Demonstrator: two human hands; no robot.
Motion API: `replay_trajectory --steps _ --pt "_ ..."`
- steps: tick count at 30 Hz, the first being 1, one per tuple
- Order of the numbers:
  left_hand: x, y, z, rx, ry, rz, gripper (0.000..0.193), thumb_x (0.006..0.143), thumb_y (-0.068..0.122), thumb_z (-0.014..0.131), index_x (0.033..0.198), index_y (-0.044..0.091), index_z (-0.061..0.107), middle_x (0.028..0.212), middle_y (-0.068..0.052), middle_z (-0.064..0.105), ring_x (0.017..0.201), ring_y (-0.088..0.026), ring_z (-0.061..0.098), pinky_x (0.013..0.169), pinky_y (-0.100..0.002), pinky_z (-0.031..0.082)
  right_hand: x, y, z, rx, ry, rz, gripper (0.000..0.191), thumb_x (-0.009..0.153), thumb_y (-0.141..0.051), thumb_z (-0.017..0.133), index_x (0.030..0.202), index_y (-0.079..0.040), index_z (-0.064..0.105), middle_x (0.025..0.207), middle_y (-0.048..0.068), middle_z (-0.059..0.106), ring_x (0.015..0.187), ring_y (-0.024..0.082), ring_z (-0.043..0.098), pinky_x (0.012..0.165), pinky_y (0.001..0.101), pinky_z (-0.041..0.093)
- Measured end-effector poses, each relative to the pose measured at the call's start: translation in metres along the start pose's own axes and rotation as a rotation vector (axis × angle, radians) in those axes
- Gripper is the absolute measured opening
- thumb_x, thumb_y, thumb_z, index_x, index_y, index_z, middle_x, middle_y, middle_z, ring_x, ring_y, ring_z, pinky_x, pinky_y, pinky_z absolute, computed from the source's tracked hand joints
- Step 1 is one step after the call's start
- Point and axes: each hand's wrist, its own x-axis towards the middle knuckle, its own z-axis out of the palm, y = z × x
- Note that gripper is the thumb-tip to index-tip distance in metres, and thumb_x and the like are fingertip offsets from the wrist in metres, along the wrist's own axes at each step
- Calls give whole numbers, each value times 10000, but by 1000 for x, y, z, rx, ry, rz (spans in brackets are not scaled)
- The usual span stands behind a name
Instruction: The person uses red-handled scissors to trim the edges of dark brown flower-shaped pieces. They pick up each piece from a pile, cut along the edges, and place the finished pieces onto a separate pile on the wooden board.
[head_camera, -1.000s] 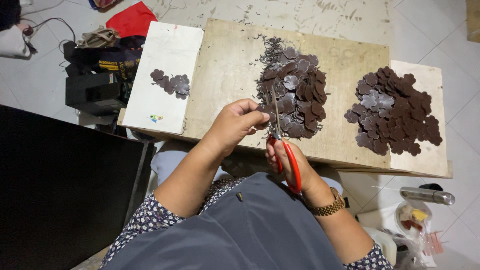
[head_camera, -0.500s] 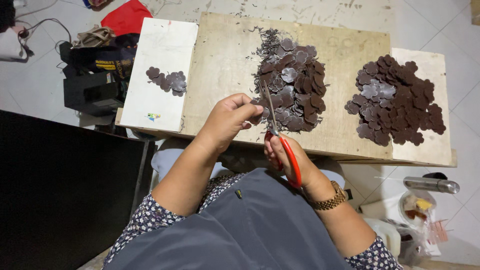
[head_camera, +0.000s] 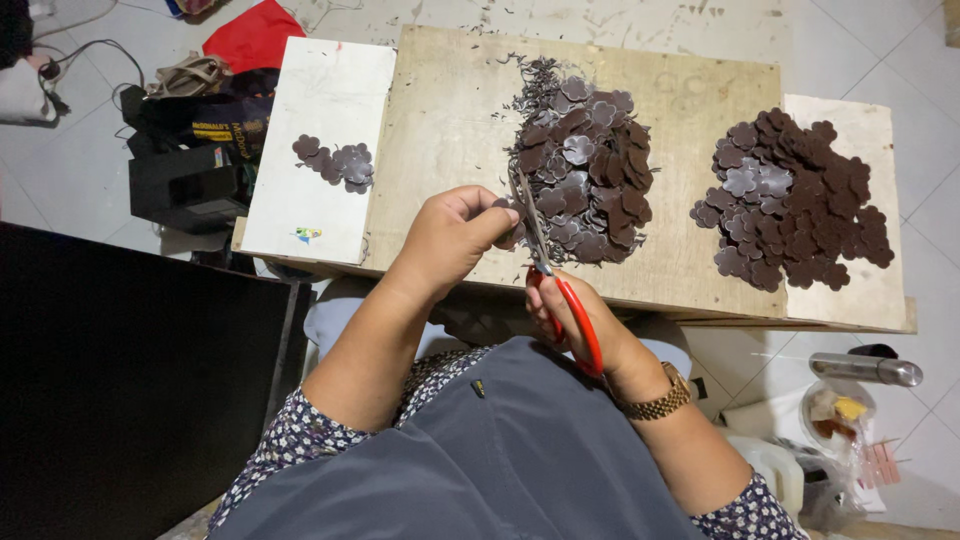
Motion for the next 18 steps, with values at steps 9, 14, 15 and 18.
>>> replay_trajectory --steps 9,14,15,18 --pt "2 -7 -4 16 26 20 120 925 107 689 868 2 679 803 -49 713 721 -91 642 687 -240 536 0 -3 3 -31 62 81 451 1043 -494 436 860 -93 531 596 -29 401 498 86 334 447 250 290" --pt "2 -6 -3 -7 38 -25 122 923 111 683 869 3 667 795 -61 715 702 -103 672 667 -245 556 1 -1 4 -35 64 55 456 1041 -503 445 843 -98 519 612 -33 412 506 88 353 453 253 309" --pt "2 -5 -3 -1 35 -21 126 928 109 683 870 -1 666 796 -67 716 702 -105 673 669 -246 556 1 0 4 -42 68 61 459 1039 -507 443 838 -101 514 614 -35 410 507 86 354 453 252 312" --pt "2 -2 -3 -70 38 -85 142 947 111 671 881 -11 642 808 -90 725 701 -117 694 628 -245 524 2 2 3 19 46 57 466 1063 -509 457 827 -107 476 651 -53 381 538 71 326 468 244 292"
